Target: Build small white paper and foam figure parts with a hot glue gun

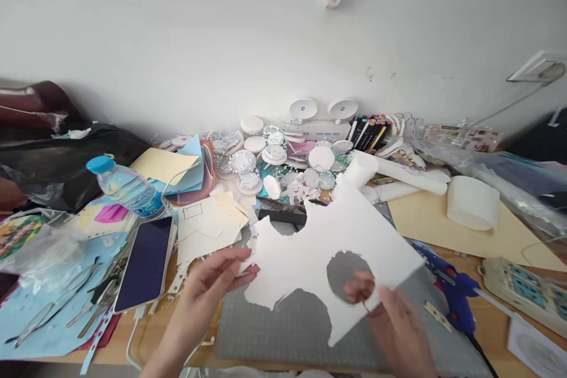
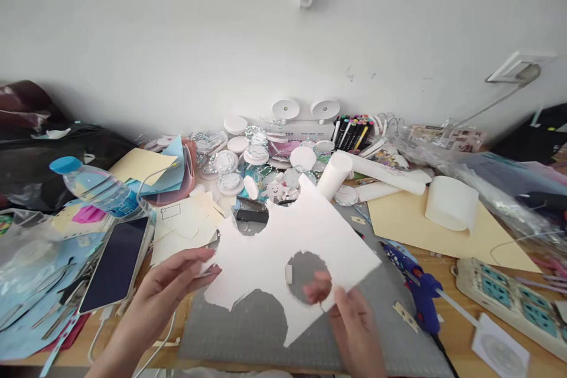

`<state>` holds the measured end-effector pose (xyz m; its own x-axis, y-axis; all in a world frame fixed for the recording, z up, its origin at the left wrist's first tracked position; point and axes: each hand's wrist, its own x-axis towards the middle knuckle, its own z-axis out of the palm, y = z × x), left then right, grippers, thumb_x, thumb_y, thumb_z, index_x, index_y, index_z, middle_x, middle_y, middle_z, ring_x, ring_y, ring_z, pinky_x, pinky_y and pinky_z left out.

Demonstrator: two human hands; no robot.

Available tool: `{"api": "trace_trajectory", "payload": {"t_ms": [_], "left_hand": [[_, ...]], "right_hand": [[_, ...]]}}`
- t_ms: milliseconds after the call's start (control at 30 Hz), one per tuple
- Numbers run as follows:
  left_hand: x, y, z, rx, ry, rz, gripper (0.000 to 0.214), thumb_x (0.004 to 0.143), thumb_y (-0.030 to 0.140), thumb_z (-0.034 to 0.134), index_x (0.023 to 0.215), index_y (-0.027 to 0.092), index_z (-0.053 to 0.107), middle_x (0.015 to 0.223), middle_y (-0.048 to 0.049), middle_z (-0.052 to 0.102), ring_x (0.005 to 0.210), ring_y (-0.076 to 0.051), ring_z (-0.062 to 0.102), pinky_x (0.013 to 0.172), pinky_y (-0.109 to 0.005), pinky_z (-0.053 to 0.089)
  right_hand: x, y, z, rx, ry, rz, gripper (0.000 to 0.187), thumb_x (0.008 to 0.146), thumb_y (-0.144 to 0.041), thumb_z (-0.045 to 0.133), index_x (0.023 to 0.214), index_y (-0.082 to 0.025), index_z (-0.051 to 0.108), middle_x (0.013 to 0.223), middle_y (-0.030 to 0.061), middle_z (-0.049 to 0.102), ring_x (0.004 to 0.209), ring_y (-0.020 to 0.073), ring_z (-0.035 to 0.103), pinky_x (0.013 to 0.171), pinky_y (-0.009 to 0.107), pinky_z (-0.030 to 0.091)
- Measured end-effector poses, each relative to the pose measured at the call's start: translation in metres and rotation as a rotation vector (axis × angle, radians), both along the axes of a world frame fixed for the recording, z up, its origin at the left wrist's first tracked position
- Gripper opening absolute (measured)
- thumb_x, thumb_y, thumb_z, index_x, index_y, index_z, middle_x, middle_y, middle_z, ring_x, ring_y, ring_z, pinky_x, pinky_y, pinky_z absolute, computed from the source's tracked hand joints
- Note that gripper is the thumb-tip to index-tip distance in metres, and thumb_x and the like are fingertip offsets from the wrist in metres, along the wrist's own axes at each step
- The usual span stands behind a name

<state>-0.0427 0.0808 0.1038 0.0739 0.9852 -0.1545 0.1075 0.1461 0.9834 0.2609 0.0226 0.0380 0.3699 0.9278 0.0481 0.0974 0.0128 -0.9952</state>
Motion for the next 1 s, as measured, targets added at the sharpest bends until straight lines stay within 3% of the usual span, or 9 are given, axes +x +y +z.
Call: {"api": "trace_trajectory", "payload": {"t_ms": [67, 133, 200, 267, 333, 500, 733, 1000], "left_hand": [[-0.016, 0.0, -0.008, 0.07, 0.167, 0.023, 0.036, 0.089, 0.049, 0.055, 0.108, 0.022, 0.069, 0.11, -0.0114, 0.073, 0.102, -0.029, 0.07, 0.089, -0.044, 0.059], [-0.043, 0.005, -0.016, 0.209, 0.482, 0.223, 0.041, 0.087, 0.051, 0.055, 0.112, 0.02, 0.065, 0.114, -0.0133, 0.071, 0.107, -0.03, 0.067, 0.093, -0.047, 0.054], [-0.072, 0.011, -0.026, 0.303, 0.93, 0.415, 0.05, 0.085, 0.05, 0.055, 0.12, 0.015, 0.059, 0.12, -0.0196, 0.065, 0.115, -0.037, 0.06, 0.099, -0.056, 0.045], [-0.093, 0.016, -0.034, 0.272, 1.277, 0.509, 0.065, 0.083, 0.051, 0.057, 0.13, 0.007, 0.051, 0.125, -0.0284, 0.057, 0.122, -0.045, 0.051, 0.102, -0.062, 0.037], [-0.104, 0.022, -0.039, 0.194, 1.421, 0.554, 0.075, 0.082, 0.055, 0.055, 0.134, 0.002, 0.046, 0.124, -0.032, 0.054, 0.12, -0.049, 0.05, 0.097, -0.063, 0.039], [-0.105, 0.035, -0.037, 0.048, 1.441, 0.566, 0.079, 0.079, 0.056, 0.054, 0.135, 0.0, 0.043, 0.11, -0.0292, 0.059, 0.107, -0.047, 0.057, 0.088, -0.057, 0.044], [-0.105, 0.04, -0.033, 0.054, 1.453, 0.537, 0.075, 0.081, 0.053, 0.054, 0.137, 0.004, 0.044, 0.107, -0.028, 0.058, 0.105, -0.048, 0.057, 0.084, -0.056, 0.045], [-0.098, 0.039, -0.033, 0.04, 1.384, 0.588, 0.074, 0.081, 0.055, 0.056, 0.139, 0.011, 0.043, 0.113, -0.0254, 0.056, 0.11, -0.048, 0.054, 0.086, -0.06, 0.045]], "right_hand": [[0.008, -0.005, 0.001, -0.027, 0.124, -0.077, 0.034, 0.082, -0.055, 0.061, 0.084, -0.022, 0.071, 0.061, 0.0057, 0.068, 0.055, 0.0197, 0.064, 0.052, 0.032, 0.054], [0.019, -0.01, 0.002, -0.03, 0.302, -0.202, 0.029, 0.074, -0.051, 0.071, 0.084, -0.023, 0.072, 0.062, 0.0037, 0.068, 0.057, 0.0189, 0.063, 0.052, 0.031, 0.054], [0.03, -0.013, 0.0, -0.05, 0.413, -0.326, 0.026, 0.072, -0.047, 0.074, 0.085, -0.025, 0.072, 0.065, 0.0023, 0.068, 0.061, 0.0181, 0.063, 0.055, 0.029, 0.055], [0.037, -0.014, -0.001, -0.092, 0.468, -0.399, 0.024, 0.072, -0.044, 0.075, 0.087, -0.026, 0.072, 0.067, 0.0017, 0.068, 0.065, 0.0174, 0.063, 0.058, 0.028, 0.056], [0.039, -0.015, -0.002, -0.117, 0.493, -0.424, 0.025, 0.07, -0.044, 0.076, 0.086, -0.025, 0.073, 0.067, 0.0015, 0.068, 0.066, 0.0173, 0.063, 0.058, 0.027, 0.057], [0.032, -0.014, -0.004, -0.074, 0.482, -0.352, 0.029, 0.067, -0.044, 0.079, 0.088, -0.025, 0.072, 0.068, 0.0011, 0.067, 0.067, 0.0174, 0.061, 0.06, 0.027, 0.056], [0.035, -0.018, -0.009, -0.078, 0.432, -0.326, 0.024, 0.078, -0.044, 0.07, 0.093, -0.026, 0.072, 0.07, 0.0005, 0.067, 0.072, 0.017, 0.06, 0.066, 0.027, 0.056], [0.03, -0.014, -0.005, -0.076, 0.477, -0.315, 0.029, 0.071, -0.046, 0.076, 0.09, -0.024, 0.073, 0.068, 0.0005, 0.066, 0.069, 0.0171, 0.059, 0.061, 0.027, 0.055]]}}
